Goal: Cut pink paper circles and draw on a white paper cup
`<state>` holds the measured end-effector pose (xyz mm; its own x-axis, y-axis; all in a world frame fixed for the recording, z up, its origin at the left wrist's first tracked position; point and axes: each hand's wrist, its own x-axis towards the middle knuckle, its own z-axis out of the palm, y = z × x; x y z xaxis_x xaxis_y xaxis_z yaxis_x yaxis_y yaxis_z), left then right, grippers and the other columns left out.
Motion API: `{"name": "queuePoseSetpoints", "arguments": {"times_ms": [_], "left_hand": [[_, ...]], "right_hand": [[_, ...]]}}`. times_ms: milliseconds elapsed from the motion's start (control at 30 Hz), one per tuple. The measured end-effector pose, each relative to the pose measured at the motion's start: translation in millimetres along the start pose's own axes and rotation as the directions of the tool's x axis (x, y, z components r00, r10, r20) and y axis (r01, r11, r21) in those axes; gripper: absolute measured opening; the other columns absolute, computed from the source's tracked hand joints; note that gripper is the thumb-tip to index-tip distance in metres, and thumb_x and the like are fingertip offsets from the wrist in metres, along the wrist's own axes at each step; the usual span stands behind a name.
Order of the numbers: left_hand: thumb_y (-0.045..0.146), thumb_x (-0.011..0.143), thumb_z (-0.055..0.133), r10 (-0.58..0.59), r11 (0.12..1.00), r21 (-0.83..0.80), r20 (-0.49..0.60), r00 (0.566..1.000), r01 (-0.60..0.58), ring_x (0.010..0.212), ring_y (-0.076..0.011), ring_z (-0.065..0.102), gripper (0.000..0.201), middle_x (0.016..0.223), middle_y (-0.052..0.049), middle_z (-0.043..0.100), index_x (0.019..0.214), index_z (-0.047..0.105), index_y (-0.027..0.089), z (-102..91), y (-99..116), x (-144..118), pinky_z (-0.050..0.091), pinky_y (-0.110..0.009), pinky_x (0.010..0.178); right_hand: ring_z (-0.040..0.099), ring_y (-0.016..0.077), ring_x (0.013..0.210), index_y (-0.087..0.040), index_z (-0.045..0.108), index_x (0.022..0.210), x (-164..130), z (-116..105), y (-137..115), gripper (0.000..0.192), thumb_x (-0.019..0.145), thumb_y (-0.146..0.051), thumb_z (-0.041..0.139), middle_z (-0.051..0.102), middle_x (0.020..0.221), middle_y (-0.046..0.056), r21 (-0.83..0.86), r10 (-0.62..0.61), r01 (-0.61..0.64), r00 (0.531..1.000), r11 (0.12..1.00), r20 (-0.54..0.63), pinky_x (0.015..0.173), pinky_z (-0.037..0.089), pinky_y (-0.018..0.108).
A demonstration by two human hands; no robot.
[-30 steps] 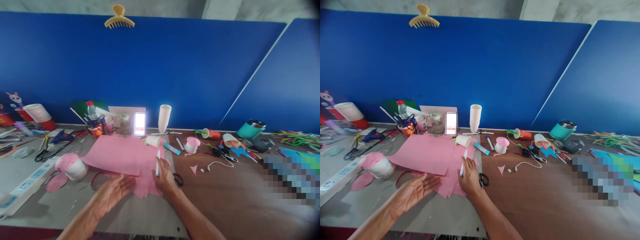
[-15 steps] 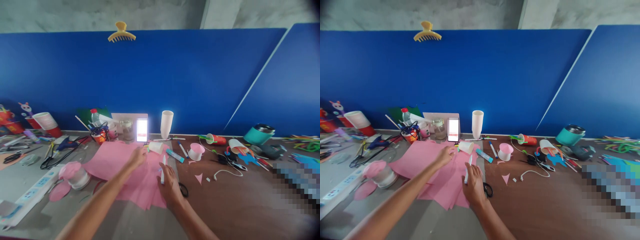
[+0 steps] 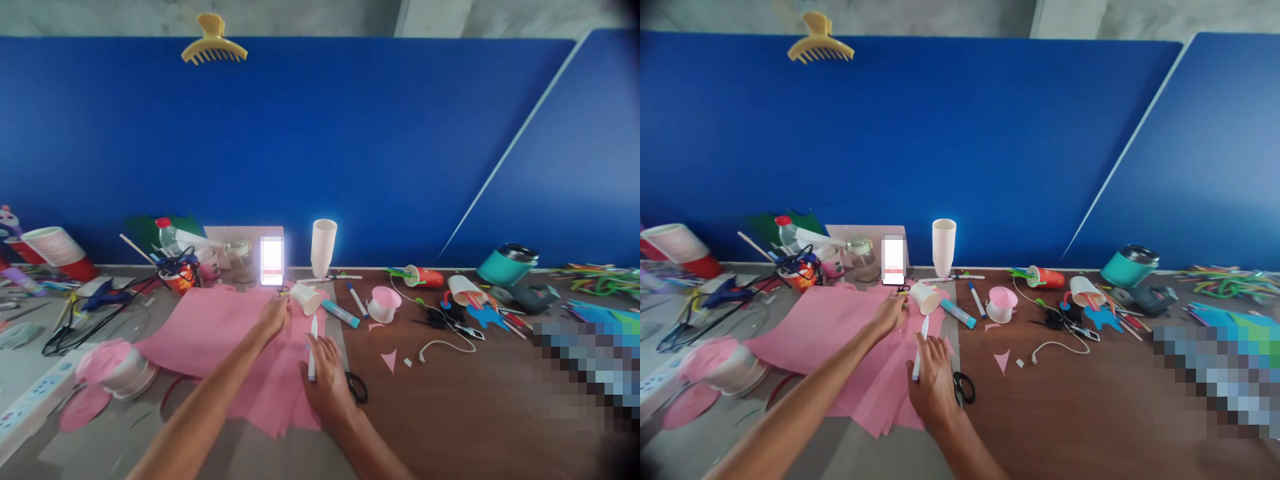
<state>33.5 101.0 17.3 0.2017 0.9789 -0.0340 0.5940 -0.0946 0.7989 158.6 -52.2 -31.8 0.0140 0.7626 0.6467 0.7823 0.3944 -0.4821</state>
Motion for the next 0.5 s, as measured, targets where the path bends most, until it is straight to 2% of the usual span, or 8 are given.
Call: {"name": "queuePoseSetpoints", "arguments": {"times_ms": [133, 167, 200, 233, 267, 333, 400, 500], "left_hand": [[0.031, 0.083, 0.059, 0.006, 0.97, -0.241, 0.062, 0.998, 0.01, 0.088, -0.0232, 0.068, 0.022, 0.097, -0.011, 0.068, 0.098, 0.064, 0.015, -9.6, -1.6, -40.6, 0.052, -0.032, 0.075], [0.036, 0.083, 0.062, -0.005, 0.858, -0.509, 0.121, 0.993, 0.067, 0.087, -0.0219, 0.068, 0.027, 0.093, -0.01, 0.068, 0.1, 0.064, 0.014, -10.3, -3.3, -53.7, 0.052, -0.032, 0.077], [0.041, 0.08, 0.068, -0.021, 0.699, -0.702, 0.174, 0.984, 0.139, 0.082, -0.0206, 0.068, 0.034, 0.087, -0.009, 0.068, 0.1, 0.065, 0.014, -10.0, -5.2, -66.5, 0.053, -0.032, 0.077], [0.044, 0.077, 0.073, -0.03, 0.568, -0.8, 0.213, 0.977, 0.192, 0.076, -0.0188, 0.068, 0.037, 0.082, -0.007, 0.068, 0.096, 0.065, 0.013, -8.8, -7.1, -78.0, 0.053, -0.031, 0.074], [0.044, 0.073, 0.078, -0.044, 0.468, -0.855, 0.229, 0.972, 0.222, 0.072, -0.0168, 0.066, 0.037, 0.079, -0.006, 0.067, 0.091, 0.066, 0.013, -6.8, -8.7, -87.9, 0.053, -0.029, 0.07], [0.041, 0.071, 0.081, -0.052, 0.341, -0.908, 0.239, 0.97, 0.242, 0.062, -0.0124, 0.062, 0.034, 0.072, -0.003, 0.065, 0.082, 0.065, 0.013, -1.2, -10.5, -100.9, 0.05, -0.024, 0.062], [0.037, 0.073, 0.081, -0.053, 0.266, -0.935, 0.227, 0.972, 0.233, 0.057, -0.01, 0.059, 0.03, 0.068, -0.001, 0.062, 0.077, 0.065, 0.013, 4.1, -10.9, -105.9, 0.047, -0.022, 0.056], [0.033, 0.075, 0.079, -0.063, 0.205, -0.955, 0.207, 0.976, 0.216, 0.054, -0.0093, 0.056, 0.026, 0.066, 0.0, 0.062, 0.076, 0.064, 0.013, 8.2, -11.3, -105.3, 0.044, -0.021, 0.054]], "right_hand": [[0.067, 0.0257, 0.1, -0.022, 0.054, 0.128, 5.5, -16.2, -8.9, 0.034, 0.095, -0.02, 0.044, 0.072, 0.102, 0.009, 0.168, -0.015, 0.021, 0.999, 0.986, -0.038, 0.101, 0.048, 0.049], [0.068, 0.024, 0.097, -0.023, 0.054, 0.127, 6.6, -20.4, -11.4, 0.032, 0.098, -0.022, 0.042, 0.072, 0.097, 0.007, 0.218, -0.009, 0.019, 0.999, 0.976, -0.05, 0.1, 0.049, 0.047], [0.069, 0.0228, 0.093, -0.024, 0.055, 0.126, 7.4, -24.1, -13.8, 0.031, 0.1, -0.024, 0.039, 0.072, 0.092, 0.006, 0.268, -0.002, 0.02, 0.998, 0.963, -0.069, 0.099, 0.05, 0.045], [0.069, 0.0219, 0.09, -0.024, 0.055, 0.126, 7.9, -27.4, -16.0, 0.031, 0.101, -0.028, 0.037, 0.072, 0.088, 0.005, 0.319, 0.003, 0.026, 0.996, 0.947, -0.088, 0.096, 0.051, 0.043], [0.068, 0.0213, 0.087, -0.024, 0.055, 0.126, 8.3, -30.1, -17.7, 0.031, 0.103, -0.031, 0.036, 0.071, 0.086, 0.005, 0.372, -0.001, 0.039, 0.995, 0.928, -0.104, 0.092, 0.052, 0.041], [0.065, 0.0202, 0.081, -0.024, 0.058, 0.123, 8.4, -33.6, -20.1, 0.033, 0.104, -0.038, 0.035, 0.068, 0.083, 0.004, 0.467, -0.04, 0.091, 0.992, 0.88, -0.118, 0.082, 0.053, 0.038], [0.061, 0.0194, 0.075, -0.024, 0.061, 0.121, 7.8, -35.3, -21.2, 0.035, 0.104, -0.04, 0.035, 0.065, 0.08, 0.004, 0.524, -0.083, 0.134, 0.989, 0.841, -0.119, 0.073, 0.051, 0.036], [0.059, 0.0199, 0.074, -0.026, 0.064, 0.12, 5.7, -35.3, -21.7, 0.035, 0.104, -0.039, 0.035, 0.061, 0.076, 0.003, 0.534, -0.09, 0.14, 0.989, 0.834, -0.119, 0.069, 0.05, 0.036]]}}
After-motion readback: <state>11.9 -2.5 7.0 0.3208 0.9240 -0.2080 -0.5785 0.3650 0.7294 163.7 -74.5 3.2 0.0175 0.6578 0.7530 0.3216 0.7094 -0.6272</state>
